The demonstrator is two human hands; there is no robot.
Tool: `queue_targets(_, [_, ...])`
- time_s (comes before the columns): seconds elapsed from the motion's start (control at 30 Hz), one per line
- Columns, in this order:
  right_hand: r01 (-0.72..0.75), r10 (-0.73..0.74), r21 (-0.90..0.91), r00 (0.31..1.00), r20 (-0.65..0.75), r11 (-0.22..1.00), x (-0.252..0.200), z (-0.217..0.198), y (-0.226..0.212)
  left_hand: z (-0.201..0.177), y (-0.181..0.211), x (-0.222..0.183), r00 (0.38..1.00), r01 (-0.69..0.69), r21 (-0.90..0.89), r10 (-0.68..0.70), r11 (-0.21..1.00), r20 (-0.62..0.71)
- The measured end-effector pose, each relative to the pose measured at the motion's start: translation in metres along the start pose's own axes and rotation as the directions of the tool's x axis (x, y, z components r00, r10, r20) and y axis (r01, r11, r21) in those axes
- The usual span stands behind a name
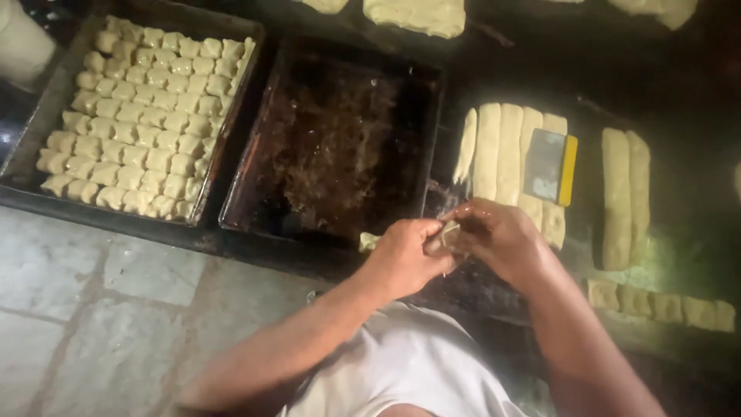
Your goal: The person is shaping and placing small pieces of dough onto baking sheets.
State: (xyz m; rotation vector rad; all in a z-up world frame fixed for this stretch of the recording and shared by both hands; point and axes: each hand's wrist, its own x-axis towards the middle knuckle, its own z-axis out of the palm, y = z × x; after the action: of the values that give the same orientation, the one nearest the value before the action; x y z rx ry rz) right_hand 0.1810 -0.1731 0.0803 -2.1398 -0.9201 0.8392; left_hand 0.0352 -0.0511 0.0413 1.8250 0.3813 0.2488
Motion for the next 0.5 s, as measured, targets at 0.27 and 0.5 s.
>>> queue_targets(0.27, [0.604, -0.83, -0.574, 0.451, -0.327, 0.554, -0.038, 0.015, 0.051, 0.026, 0.0, 0.017, 0.982, 0.189, -0.517, -0.167, 0.835, 0.088])
queue_targets(0.5, [0.535, -0.668, -0.45, 0.712, -0.215, 0.715, -0.045, -0.016, 0.091, 0.048, 0.003, 0.009, 1.0, 0.007, -0.281, -0.002, 0.96, 0.018])
